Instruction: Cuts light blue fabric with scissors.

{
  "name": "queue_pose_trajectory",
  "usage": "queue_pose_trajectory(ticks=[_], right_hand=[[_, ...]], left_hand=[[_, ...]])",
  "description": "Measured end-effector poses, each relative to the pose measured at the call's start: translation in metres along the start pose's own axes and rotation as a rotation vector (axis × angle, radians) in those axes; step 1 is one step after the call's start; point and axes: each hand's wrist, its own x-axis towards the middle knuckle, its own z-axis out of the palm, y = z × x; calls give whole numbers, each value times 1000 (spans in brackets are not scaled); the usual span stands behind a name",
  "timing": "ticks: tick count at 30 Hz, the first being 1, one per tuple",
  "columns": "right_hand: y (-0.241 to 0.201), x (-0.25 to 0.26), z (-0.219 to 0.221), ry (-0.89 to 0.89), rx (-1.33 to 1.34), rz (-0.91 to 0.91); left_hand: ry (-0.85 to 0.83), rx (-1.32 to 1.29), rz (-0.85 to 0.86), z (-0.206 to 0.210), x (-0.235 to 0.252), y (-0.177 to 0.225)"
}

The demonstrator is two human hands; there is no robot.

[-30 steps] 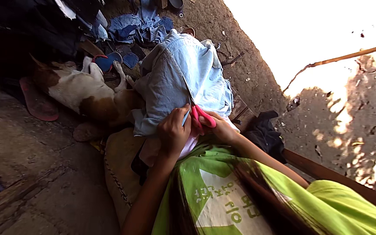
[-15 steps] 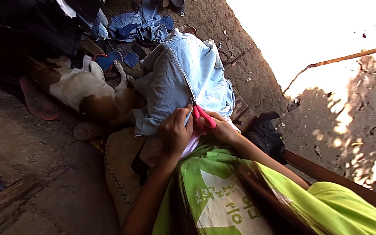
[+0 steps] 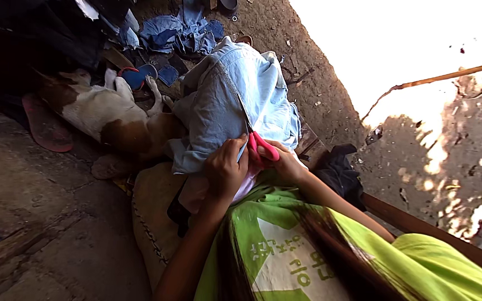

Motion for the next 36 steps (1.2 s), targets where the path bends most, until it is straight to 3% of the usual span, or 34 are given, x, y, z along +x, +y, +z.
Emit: queue_pose_trajectory(ticks=[36], right_hand=[[-8, 11, -4, 11, -64, 29]], left_hand=[[-3, -5, 17, -1, 0, -1]])
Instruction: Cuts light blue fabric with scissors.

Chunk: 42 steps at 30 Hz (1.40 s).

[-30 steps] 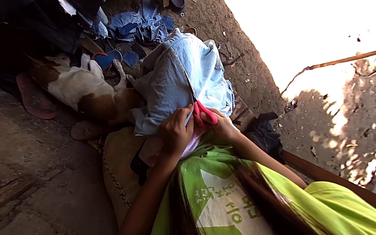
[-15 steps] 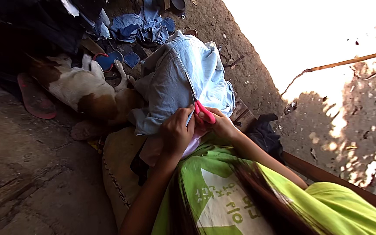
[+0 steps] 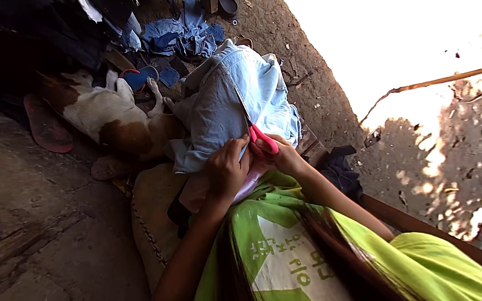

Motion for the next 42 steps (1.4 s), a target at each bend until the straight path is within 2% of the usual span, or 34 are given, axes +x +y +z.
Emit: queue_pose_trajectory(ticks=[6, 9, 12, 17, 21, 24, 28, 32, 37, 42], right_hand=[[0, -5, 0, -42, 73, 59], [-10, -7, -1, -30, 27, 124], [-13, -6, 0, -14, -68, 94], [-18, -8, 0, 7, -261, 82], [-17, -10, -4, -86, -202, 72], [-12, -12, -11, -135, -126, 60], [-2, -12, -14, -29, -5, 65], [0, -11, -12, 18, 58, 79], [1, -4, -6, 27, 49, 3], [11, -4, -2, 20, 52, -140]], left_hand=[[1, -11, -14, 0, 1, 1], [-158, -83, -121, -10, 7, 3], [-350, -23, -231, -20, 21, 12], [-405, 126, -303, -14, 40, 20], [-422, 111, -313, -14, 41, 19], [-409, 90, -315, -12, 40, 18], [-296, -7, -181, -7, 26, 7], [-194, -31, -140, -7, 12, 4], [-82, -47, -95, -2, 8, 5], [-45, -62, -80, -1, 6, 4]])
